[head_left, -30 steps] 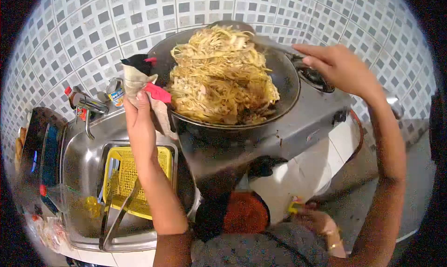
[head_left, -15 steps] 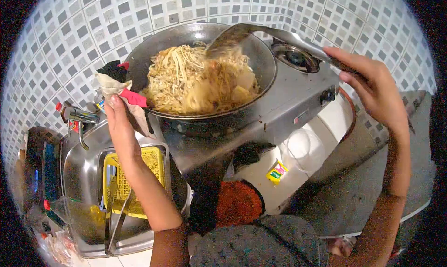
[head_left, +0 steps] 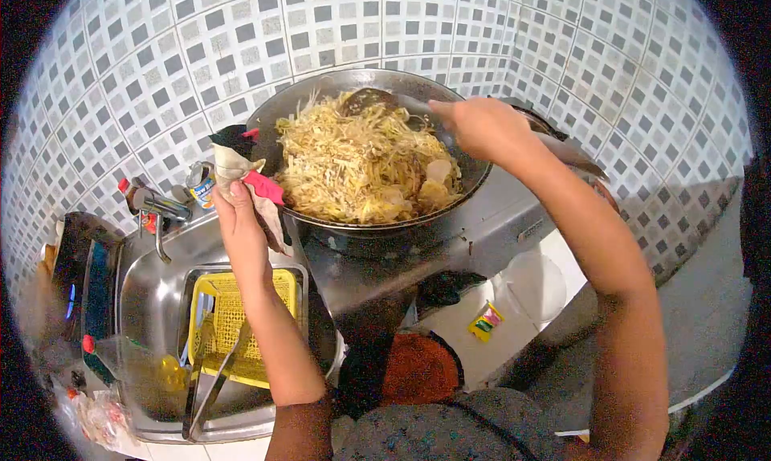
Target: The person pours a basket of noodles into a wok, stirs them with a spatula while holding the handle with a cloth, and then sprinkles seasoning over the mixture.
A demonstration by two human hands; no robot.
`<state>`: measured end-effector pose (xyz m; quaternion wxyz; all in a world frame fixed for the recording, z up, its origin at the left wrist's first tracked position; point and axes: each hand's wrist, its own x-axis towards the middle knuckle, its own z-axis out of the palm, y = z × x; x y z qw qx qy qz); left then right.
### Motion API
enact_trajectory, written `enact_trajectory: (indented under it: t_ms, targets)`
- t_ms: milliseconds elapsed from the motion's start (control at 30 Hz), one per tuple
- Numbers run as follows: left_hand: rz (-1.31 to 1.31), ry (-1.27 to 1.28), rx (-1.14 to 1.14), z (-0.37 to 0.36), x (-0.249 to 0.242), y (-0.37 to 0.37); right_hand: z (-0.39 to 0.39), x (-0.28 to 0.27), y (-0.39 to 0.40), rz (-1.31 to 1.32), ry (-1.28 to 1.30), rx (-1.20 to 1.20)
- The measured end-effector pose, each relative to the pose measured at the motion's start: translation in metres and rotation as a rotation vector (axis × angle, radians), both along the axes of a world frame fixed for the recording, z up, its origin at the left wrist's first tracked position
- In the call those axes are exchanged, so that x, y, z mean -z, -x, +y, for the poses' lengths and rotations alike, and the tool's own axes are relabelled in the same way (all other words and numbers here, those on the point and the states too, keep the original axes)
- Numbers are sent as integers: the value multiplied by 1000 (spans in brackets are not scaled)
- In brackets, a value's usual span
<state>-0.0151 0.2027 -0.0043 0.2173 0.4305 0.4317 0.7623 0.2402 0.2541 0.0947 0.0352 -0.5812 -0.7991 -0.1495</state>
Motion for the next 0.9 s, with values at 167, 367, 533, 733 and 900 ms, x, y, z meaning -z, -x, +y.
enact_trajectory:
  t_ms: [167, 367, 533, 733, 900]
  targets:
    - [-8, 6, 81, -2, 1, 5, 6, -28, -9, 10, 58, -176]
    - [56, 43, 10, -8, -3, 1, -21, -73, -49, 60, 77, -155]
    - [85, 100, 50, -9, -4, 4, 41, -57, -43, 77, -66, -99]
    - [100, 60, -26, -8, -4, 1, 116, -24, 19, -96, 68, 11]
    - [38, 49, -9, -6, -2, 1, 87, -35, 72, -60, 102, -289]
